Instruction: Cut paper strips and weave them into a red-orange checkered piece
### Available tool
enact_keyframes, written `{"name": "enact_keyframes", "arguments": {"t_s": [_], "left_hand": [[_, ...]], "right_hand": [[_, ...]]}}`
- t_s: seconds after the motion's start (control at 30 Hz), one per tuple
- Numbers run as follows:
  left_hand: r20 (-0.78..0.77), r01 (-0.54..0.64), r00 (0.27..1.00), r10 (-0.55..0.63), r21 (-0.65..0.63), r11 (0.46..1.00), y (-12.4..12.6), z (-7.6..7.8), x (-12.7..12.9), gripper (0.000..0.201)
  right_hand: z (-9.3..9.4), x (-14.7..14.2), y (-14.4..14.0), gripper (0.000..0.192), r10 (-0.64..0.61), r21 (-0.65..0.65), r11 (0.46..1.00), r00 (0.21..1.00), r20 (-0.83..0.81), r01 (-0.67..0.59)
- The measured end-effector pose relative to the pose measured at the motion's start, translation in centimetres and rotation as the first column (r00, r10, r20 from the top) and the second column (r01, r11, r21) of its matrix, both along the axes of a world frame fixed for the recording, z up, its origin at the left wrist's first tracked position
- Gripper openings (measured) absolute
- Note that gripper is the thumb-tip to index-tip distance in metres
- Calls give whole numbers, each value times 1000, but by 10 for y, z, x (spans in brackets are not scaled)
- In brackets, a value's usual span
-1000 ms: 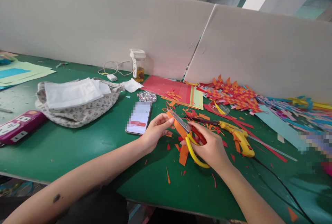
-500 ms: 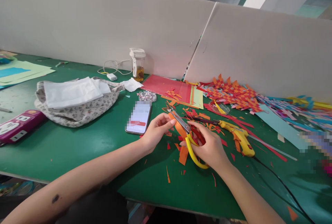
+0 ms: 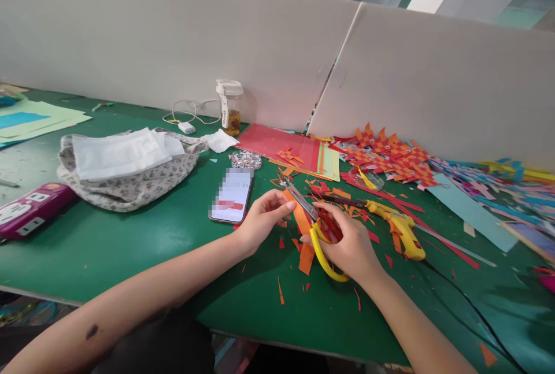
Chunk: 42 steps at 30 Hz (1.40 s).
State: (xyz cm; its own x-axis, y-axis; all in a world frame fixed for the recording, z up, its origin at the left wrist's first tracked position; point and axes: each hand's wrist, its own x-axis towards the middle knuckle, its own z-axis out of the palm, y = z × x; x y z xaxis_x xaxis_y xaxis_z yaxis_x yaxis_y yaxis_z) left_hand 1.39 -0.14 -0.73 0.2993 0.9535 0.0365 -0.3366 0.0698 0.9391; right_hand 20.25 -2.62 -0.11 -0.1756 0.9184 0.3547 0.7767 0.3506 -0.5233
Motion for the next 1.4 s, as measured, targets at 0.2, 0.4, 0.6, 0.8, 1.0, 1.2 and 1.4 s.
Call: {"name": "enact_keyframes", "arguments": {"t_s": [0.2, 0.4, 0.6, 0.8, 1.0, 1.2, 1.4], "left_hand": [[-18, 10, 1000, -10, 19, 1000, 1, -2, 2, 30], [-13, -1, 1000, 1, 10, 1000, 1, -1, 1, 31], [-5, -4, 1000, 4, -55, 998, 1, 0, 1, 32], [14, 93, 996, -92, -171, 981, 2, 0, 0, 27], [-45, 167, 983, -176, -167, 972, -1, 4, 1, 20], [-229, 315, 917, -328, -91, 945, -8, 4, 1, 13], [-319, 393, 860, -398, -84, 916, -13, 0, 2, 11]], "right_hand": [[-1, 0, 0, 54, 2, -17, 1000, 1000, -15, -2], [1, -1, 0, 48, 8, -21, 1000, 999, -42, -9], [5, -2, 1, 44, -78, -70, 996, 962, -261, 62], [5, 2, 8, 44, -144, -285, 957, 774, -616, -48], [15, 0, 3, 35, -119, -358, 913, 709, -695, -198], [20, -2, -2, 30, -98, -387, 899, 767, -634, -205], [12, 1, 0, 41, -50, -453, 822, 749, -661, -345]]}}
